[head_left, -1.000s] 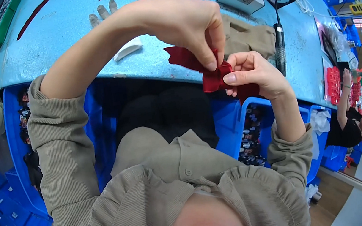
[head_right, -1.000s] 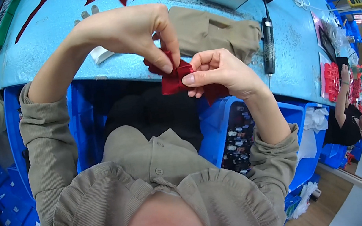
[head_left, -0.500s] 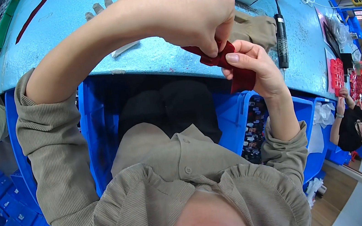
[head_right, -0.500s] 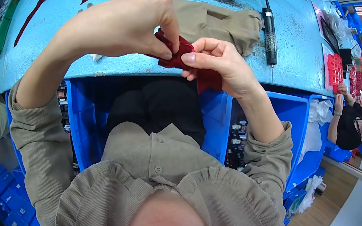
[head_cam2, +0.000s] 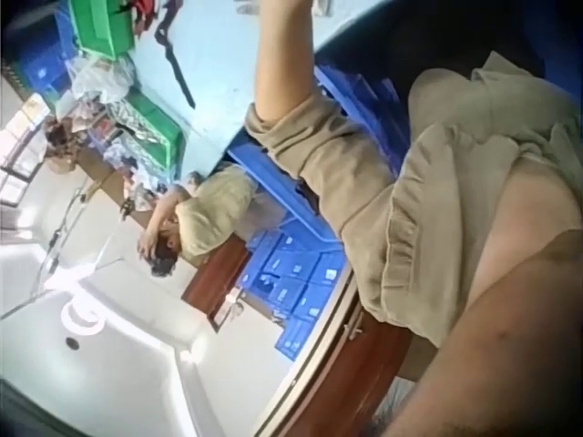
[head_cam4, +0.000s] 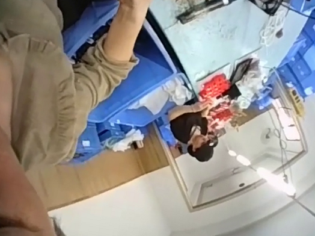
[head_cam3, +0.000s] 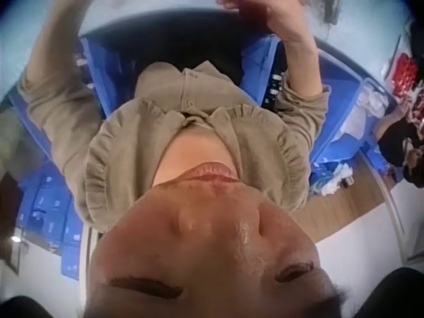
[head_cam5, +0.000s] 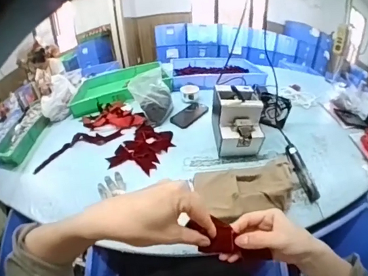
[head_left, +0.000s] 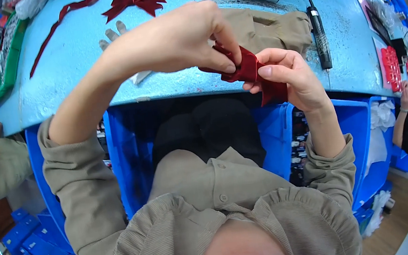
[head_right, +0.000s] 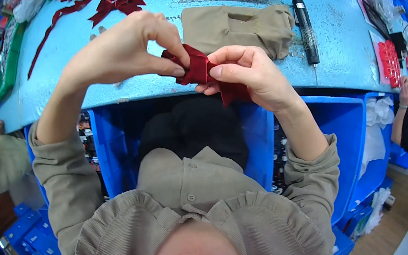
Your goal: Assembling plastic toy trucks using an electric screwdriver and tying decorative red ribbons.
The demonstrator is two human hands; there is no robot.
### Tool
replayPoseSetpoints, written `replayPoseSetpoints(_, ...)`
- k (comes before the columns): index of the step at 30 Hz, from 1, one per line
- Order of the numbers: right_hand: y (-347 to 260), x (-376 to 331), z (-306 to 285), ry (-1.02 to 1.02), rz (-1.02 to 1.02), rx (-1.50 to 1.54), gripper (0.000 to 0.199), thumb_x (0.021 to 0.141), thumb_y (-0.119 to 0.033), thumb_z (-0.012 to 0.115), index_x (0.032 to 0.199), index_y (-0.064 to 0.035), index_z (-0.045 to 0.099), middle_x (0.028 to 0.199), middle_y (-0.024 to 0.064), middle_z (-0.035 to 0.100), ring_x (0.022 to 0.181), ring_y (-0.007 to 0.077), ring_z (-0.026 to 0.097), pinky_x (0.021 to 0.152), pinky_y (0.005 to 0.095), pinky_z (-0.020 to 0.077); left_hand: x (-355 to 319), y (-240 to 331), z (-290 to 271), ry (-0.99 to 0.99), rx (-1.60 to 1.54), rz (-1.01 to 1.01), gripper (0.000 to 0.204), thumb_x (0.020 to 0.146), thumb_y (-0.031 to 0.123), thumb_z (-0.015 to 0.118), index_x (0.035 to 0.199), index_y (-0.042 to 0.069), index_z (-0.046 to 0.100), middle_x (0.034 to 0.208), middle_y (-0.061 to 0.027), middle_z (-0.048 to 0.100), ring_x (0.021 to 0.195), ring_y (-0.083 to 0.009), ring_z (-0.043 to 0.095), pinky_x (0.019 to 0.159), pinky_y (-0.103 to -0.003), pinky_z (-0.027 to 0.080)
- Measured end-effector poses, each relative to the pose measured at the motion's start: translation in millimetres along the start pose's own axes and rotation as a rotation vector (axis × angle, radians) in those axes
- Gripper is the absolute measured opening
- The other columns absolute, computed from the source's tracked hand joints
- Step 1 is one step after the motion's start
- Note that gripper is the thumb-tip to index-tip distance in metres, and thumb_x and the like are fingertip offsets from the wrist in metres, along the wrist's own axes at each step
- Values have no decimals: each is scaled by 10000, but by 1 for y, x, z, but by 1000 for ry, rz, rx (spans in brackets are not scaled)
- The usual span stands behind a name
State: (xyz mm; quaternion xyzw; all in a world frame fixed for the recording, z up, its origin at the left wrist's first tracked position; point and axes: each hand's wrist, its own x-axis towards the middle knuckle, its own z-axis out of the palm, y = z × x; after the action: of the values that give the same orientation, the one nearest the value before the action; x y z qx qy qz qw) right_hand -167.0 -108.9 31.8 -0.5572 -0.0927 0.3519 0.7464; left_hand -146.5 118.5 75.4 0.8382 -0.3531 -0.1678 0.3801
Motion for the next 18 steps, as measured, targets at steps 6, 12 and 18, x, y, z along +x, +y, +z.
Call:
replayPoseSetpoints(6,8,3,2,-37,48,-40,206,864,-128,580,999,27,562,869,132,640,752,162,647,692,260,535,-4,-13,7,61,67,210,168,704,112,702,844,20,697,735,-111,665,660,-195,621,618,-296,483)
replayPoseSetpoints(12,24,6,2,-54,55,139,229,880,-143,572,1035,23,541,878,124,633,766,156,643,682,256,534,-2,-9,3,5,0,64,176,721,120,707,867,22,698,750,-113,670,676,-191,627,647,-287,488)
replayPoseSetpoints(18,39,12,-3,-154,39,223,285,889,-160,575,1087,36,519,964,135,622,830,172,648,708,254,544,0,-9,2,-93,-124,-31,189,744,118,682,893,2,690,777,-123,677,688,-181,634,660,-276,496)
